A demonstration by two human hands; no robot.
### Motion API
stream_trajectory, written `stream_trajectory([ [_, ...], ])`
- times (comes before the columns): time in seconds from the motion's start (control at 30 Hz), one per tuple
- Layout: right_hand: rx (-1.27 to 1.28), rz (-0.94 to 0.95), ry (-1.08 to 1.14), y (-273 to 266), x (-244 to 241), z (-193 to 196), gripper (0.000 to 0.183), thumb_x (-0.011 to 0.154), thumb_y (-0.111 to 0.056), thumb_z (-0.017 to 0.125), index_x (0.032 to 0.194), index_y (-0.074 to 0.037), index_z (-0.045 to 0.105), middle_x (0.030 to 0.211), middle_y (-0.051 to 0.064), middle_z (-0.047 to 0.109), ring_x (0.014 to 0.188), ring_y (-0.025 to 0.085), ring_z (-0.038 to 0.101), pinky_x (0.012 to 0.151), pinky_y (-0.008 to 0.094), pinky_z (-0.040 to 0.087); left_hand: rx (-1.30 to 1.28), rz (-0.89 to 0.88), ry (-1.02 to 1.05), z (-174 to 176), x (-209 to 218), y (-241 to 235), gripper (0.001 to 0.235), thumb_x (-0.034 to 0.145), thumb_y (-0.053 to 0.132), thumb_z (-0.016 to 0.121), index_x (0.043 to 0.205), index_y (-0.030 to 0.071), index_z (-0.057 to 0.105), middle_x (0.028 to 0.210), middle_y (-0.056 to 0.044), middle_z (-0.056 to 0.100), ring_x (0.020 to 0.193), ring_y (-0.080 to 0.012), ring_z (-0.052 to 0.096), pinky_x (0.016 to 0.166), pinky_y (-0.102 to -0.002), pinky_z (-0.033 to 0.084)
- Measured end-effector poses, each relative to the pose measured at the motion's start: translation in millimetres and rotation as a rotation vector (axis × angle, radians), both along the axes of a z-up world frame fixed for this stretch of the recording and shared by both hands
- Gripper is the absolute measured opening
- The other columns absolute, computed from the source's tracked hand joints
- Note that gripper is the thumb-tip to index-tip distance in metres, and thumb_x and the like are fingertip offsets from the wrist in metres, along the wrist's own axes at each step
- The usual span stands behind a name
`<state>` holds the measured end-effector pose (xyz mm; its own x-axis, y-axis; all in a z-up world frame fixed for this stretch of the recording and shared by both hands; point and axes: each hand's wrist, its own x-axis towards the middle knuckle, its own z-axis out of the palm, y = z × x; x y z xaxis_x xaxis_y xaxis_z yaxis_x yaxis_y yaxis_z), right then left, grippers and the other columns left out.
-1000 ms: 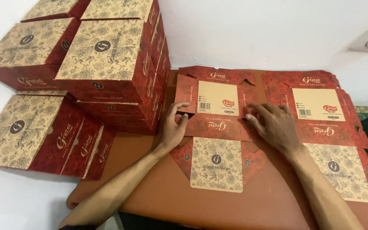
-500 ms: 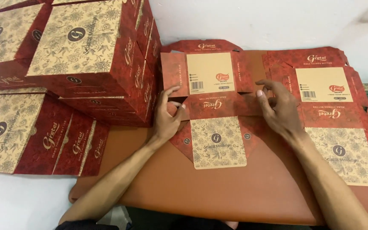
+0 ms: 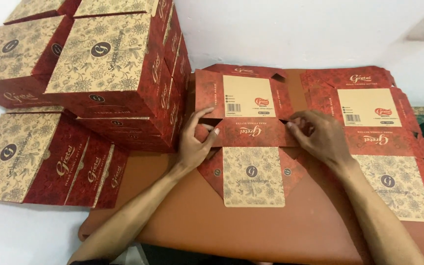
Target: The person assembles a small cardboard box from a flat sheet by folding along pre-scored lines and tucking flaps into slots. They then place the completed box on a stack of similar boxes.
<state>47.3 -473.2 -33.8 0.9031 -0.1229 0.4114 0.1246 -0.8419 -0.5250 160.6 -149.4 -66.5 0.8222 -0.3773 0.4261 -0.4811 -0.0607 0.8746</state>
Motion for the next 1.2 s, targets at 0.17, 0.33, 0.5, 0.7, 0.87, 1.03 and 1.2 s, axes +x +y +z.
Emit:
stream_trajectory([
  [0.17, -0.257, 0.05, -0.183, -2, 5, -21, 0.018, 0.094, -0.023, 0.084, 0.11, -0.015, 0.083, 0.105, 0.014, 0.076, 0.09, 0.033, 0.076, 0.078, 0.044, 0.062, -0.26, -0.119, 0.04, 18, -6, 4, 0.063, 0.098, 0.009, 0.077, 0.154, 0.012, 0.049, 0.151, -0.013, 0.054, 0.126, -0.0225, 0.063, 0.118, -0.048, 0.045],
  [0.33, -0.107, 0.24, -0.149, 44, -17, 16, 0.037, 0.094, -0.012, 0.075, 0.13, -0.019, 0.08, 0.098, 0.016, 0.079, 0.075, 0.031, 0.076, 0.069, 0.042, 0.064, -0.667, -0.538, 0.364, 83, -38, 14, 0.108, 0.091, 0.018, 0.062, 0.175, 0.031, -0.005, 0.178, -0.014, 0.026, 0.133, -0.0188, 0.06, 0.125, -0.046, 0.042],
  [0.5, 0.164, 0.491, 0.21, 46, -27, -57, 0.069, 0.097, -0.014, 0.066, 0.16, -0.002, 0.04, 0.132, 0.033, 0.07, 0.114, 0.053, 0.07, 0.09, 0.065, 0.061, -0.158, -0.662, -0.085, 69, -50, -10, 0.096, 0.091, 0.066, 0.045, 0.171, 0.019, 0.021, 0.178, -0.02, 0.023, 0.153, -0.037, 0.034, 0.128, -0.062, 0.011],
  [0.7, -0.577, 0.212, 0.115, 30, -17, -31, 0.039, 0.094, -0.02, 0.069, 0.132, -0.011, 0.064, 0.129, 0.017, 0.072, 0.119, 0.038, 0.071, 0.093, 0.048, 0.062, 0.433, -0.647, -0.383, 69, -51, -17, 0.085, 0.1, 0.066, 0.043, 0.165, 0.009, 0.038, 0.176, -0.031, 0.021, 0.159, -0.0571, 0.025, 0.122, -0.084, -0.001],
  [0.87, -0.736, 0.016, 0.111, -6, -6, -19, 0.03, 0.085, -0.031, 0.075, 0.112, -0.021, 0.082, 0.117, 0.003, 0.077, 0.111, 0.027, 0.075, 0.086, 0.037, 0.063, 0.77, -0.607, -0.256, 43, -32, -13, 0.09, 0.099, 0.063, 0.053, 0.169, 0.012, 0.029, 0.178, -0.026, 0.02, 0.163, -0.0469, 0.019, 0.122, -0.078, -0.006],
  [1.03, -0.404, 0.089, 0.393, -20, -11, -10, 0.021, 0.065, -0.047, 0.073, 0.073, -0.028, 0.079, 0.07, 0.0, 0.075, 0.071, 0.028, 0.076, 0.065, 0.041, 0.061, 0.858, -0.551, -0.305, 29, -27, -13, 0.084, 0.102, 0.061, 0.053, 0.168, 0.014, 0.032, 0.177, -0.024, 0.025, 0.163, -0.044, 0.023, 0.124, -0.078, -0.003],
  [1.2, -0.023, 0.429, 0.429, 20, -14, 14, 0.023, 0.071, -0.045, 0.075, 0.066, -0.023, 0.082, 0.059, 0.002, 0.079, 0.051, 0.022, 0.074, 0.046, 0.031, 0.055, 0.849, -0.54, -0.326, 27, -25, -11, 0.068, 0.108, 0.057, 0.05, 0.165, 0.022, 0.043, 0.176, -0.025, 0.027, 0.162, -0.0503, 0.022, 0.12, -0.083, -0.001],
])
